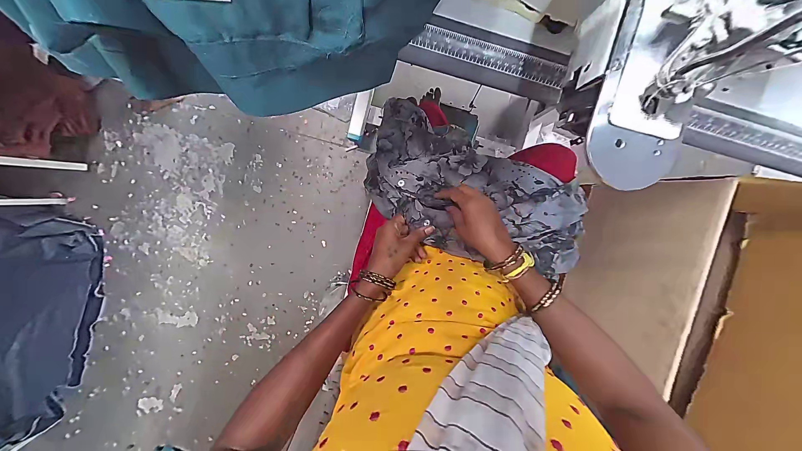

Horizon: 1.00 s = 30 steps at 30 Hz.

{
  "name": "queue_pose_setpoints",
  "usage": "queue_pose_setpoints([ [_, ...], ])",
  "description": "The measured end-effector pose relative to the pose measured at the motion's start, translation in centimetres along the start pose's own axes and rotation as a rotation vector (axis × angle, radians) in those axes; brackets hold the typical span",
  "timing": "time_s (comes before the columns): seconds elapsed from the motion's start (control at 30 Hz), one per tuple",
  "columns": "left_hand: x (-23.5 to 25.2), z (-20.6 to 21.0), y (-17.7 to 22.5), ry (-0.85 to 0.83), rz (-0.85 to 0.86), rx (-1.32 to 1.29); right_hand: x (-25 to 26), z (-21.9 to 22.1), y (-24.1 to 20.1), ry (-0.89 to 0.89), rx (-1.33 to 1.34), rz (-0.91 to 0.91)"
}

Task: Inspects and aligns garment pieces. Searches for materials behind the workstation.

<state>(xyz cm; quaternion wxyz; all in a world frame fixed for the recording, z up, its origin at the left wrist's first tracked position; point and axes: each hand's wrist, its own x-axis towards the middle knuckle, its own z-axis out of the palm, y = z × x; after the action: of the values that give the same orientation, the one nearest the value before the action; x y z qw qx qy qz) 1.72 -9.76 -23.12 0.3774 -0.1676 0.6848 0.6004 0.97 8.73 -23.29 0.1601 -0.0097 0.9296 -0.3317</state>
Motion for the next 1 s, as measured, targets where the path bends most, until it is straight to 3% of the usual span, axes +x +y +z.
queue_pose_setpoints([
  [0.13, -1.0, 0.2, 0.5, -0.027, 0.082, -0.204, -1.1, -2.0, -0.7, 0.082, 0.237, 0.099],
  [0.3, -2.0, 0.5, 2.2, -0.038, 0.135, -0.217, -2.3, -3.8, -2.2, 0.111, 0.417, 0.158],
  [0.47, -2.5, 1.2, 3.2, -0.055, 0.138, -0.293, -3.1, -3.0, -2.7, 0.274, 0.355, 0.054],
  [0.8, -3.2, 2.3, 3.3, -0.022, 0.229, -0.289, -4.4, -3.3, -3.1, 0.130, 0.819, 0.279],
  [0.87, -3.2, 2.5, 3.4, 0.001, 0.240, -0.271, -4.7, -2.8, -3.1, 0.183, 0.771, 0.235],
  [1.0, -2.8, 2.5, 3.5, -0.011, 0.186, -0.284, -5.1, -1.2, -2.4, 0.354, 0.469, -0.021],
])
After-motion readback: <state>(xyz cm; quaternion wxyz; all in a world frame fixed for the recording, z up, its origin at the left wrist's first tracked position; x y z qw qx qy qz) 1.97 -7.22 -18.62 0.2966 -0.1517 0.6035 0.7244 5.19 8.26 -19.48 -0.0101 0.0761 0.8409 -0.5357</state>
